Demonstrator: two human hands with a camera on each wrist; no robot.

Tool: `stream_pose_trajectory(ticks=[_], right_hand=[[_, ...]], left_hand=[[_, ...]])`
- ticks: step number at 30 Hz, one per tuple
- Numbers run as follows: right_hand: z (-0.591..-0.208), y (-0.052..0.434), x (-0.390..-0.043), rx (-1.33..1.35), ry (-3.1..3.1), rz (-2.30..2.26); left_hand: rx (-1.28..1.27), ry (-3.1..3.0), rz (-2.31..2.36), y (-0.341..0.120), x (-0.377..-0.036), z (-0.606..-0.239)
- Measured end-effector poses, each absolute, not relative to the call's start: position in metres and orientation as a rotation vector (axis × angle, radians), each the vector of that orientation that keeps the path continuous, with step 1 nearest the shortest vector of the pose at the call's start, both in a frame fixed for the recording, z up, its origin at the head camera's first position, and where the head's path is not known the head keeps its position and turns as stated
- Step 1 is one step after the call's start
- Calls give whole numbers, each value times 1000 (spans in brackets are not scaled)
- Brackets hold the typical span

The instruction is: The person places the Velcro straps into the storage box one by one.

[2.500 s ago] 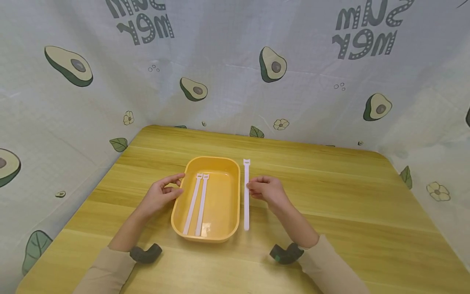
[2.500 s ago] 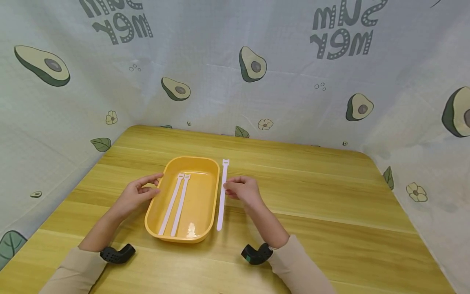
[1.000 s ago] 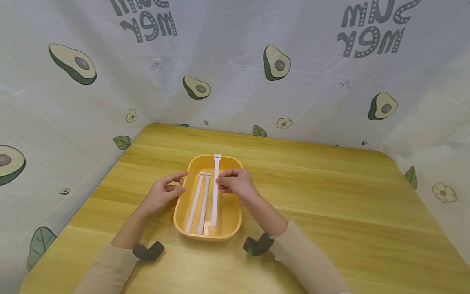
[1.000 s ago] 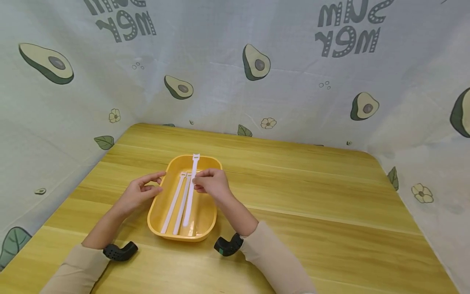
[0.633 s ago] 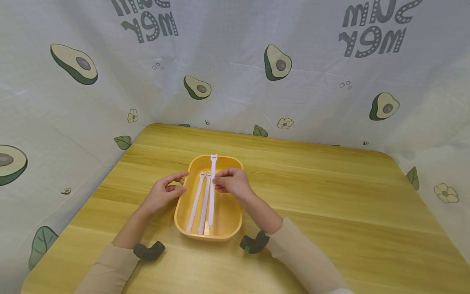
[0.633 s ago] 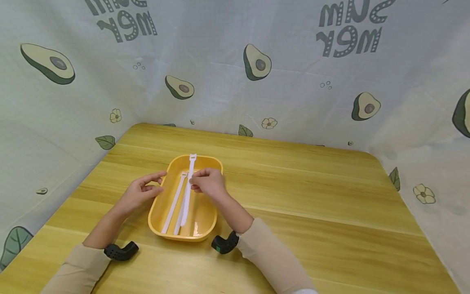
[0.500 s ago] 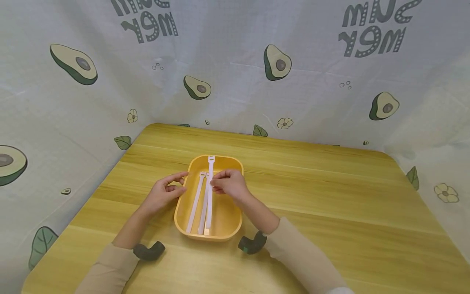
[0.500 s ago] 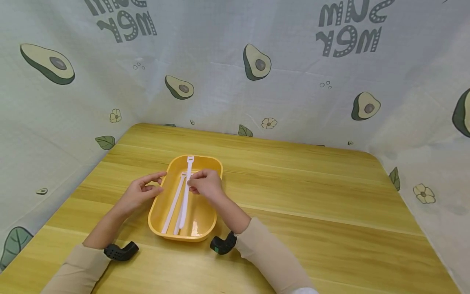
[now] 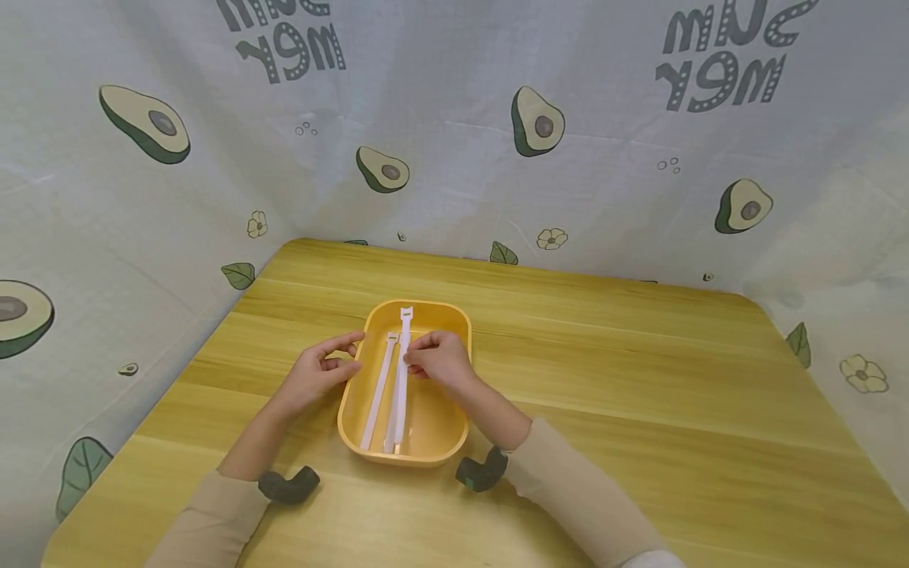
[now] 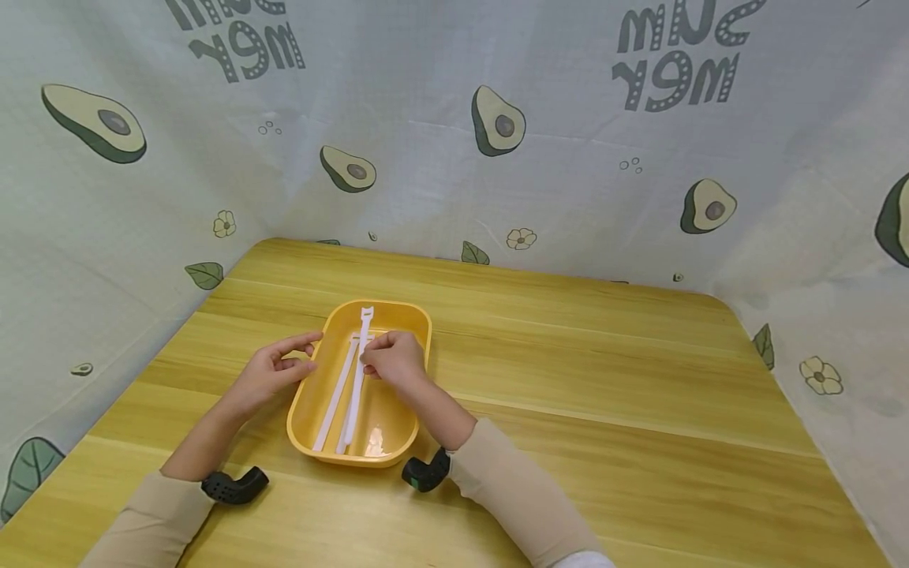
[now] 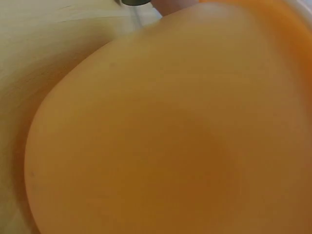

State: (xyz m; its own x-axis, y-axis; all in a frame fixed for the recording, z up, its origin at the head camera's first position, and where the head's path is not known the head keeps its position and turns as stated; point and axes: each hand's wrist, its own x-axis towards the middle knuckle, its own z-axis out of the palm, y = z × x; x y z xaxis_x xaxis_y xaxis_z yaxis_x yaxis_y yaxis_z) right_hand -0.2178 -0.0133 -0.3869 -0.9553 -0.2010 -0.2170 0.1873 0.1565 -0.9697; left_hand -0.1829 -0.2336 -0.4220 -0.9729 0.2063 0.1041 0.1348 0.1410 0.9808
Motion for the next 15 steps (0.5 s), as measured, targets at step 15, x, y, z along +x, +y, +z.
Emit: stream_pose_trajectory(ticks=[15], right_hand=[[-392, -16, -219, 25, 2346, -1705]], left_hand=[[318, 2328, 1987, -233, -184, -421]])
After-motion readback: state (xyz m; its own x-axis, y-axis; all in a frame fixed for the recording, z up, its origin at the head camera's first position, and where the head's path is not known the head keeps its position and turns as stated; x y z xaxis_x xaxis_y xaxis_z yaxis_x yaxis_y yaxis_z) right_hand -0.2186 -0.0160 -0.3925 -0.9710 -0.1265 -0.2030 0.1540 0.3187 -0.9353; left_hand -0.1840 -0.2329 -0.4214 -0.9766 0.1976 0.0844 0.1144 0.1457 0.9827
